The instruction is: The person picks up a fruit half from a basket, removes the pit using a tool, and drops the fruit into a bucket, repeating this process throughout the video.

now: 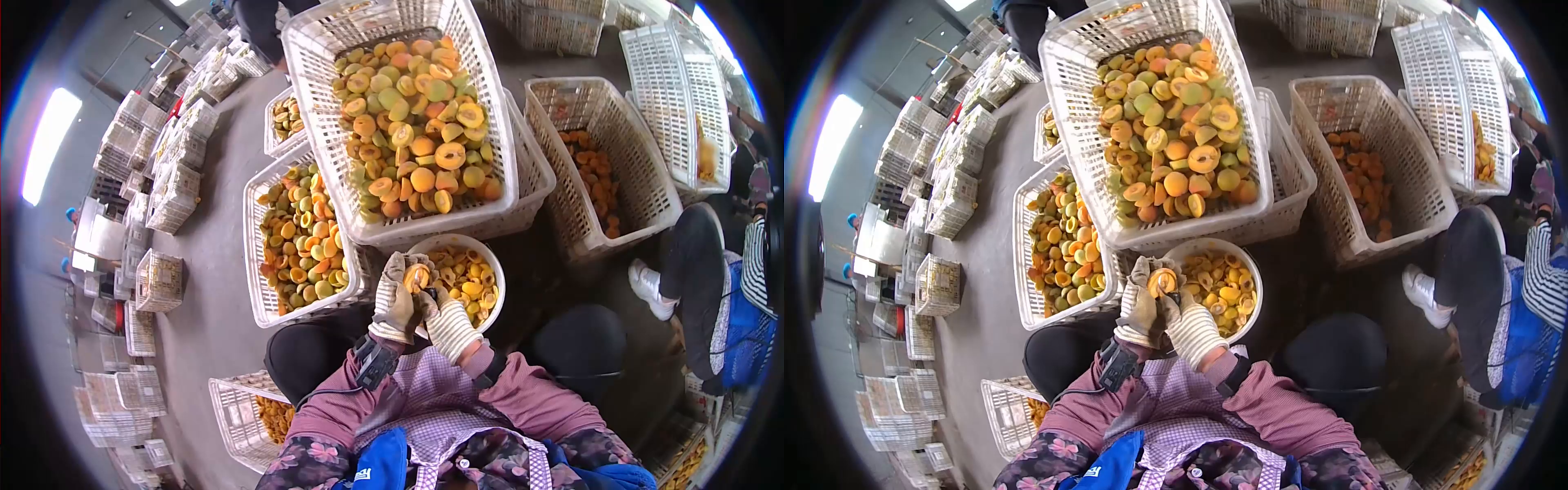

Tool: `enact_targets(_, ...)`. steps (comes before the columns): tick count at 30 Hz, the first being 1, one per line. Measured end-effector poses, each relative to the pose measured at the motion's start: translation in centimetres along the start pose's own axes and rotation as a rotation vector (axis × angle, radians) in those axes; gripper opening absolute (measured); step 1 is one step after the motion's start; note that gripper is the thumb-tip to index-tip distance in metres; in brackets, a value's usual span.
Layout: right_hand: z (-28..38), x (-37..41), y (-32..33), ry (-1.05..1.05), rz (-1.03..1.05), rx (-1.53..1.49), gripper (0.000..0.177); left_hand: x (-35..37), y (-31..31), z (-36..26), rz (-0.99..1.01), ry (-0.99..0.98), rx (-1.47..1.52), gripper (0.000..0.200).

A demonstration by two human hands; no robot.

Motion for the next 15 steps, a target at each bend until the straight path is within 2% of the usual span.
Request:
enact_targets(1,0.1,0.0,-0.4,-0.070,0.045,-0.047,0.031,0.4,-0.7,-0.8,0.026,-0.031,-0.096,0.028)
enact_targets(3,1.1,0.9,-0.4,-0.060,0.015,-0.085,0.032,1.2,-2.0,-1.8,0.046,-0.059,-0.142,0.026)
enact_targets(5,1.3,1.3,-0.9,-0.139,0.081,-0.147,0.032,1.9,-3.0,-2.8,0.089,-0.168,-0.194,0.025)
enact_targets(7,1.9,1.9,-1.1,-0.133,0.093,-0.226,0.032,2.1,-3.4,-3.5,0.091,-0.157,-0.215,0.028)
enact_targets(9,0.9,1.9,-1.7,-0.083,0.109,0.046,0.033,2.5,-3.2,-4.4,0.178,-0.232,-0.480,0.035)
enact_targets(10,0.9,1.9,-2.7,0.099,0.056,-0.061,0.033,2.5,-3.6,-5.0,0.282,-0.292,-0.511,0.040)
enact_targets(11,-0.3,2.5,-3.0,0.102,0.071,-0.064,0.033,3.0,-3.7,-5.8,0.344,-0.330,-0.676,0.041)
enact_targets(13,4.1,5.2,-2.3,-0.264,0.263,-0.422,0.032,2.9,-2.8,-4.7,0.437,-0.157,-0.429,0.037)
enact_targets(14,4.8,6.1,-2.6,-0.262,0.274,-0.534,0.030,4.1,-3.7,-5.5,0.476,-0.268,-0.583,0.033)
enact_targets(15,5.6,6.5,-1.9,-0.246,0.282,-0.528,0.030,4.6,-3.3,-5.1,0.357,-0.064,-0.418,0.035)
Point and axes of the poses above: each hand's wrist, its own x-axis away from the middle knuckle, its own y-axis out of the back of the hand, z = x × y, the point moved 5 cm from there along -x, towards the middle knuckle, and after that the axes turned 2 degrees about -x, right-handed, at the moved point
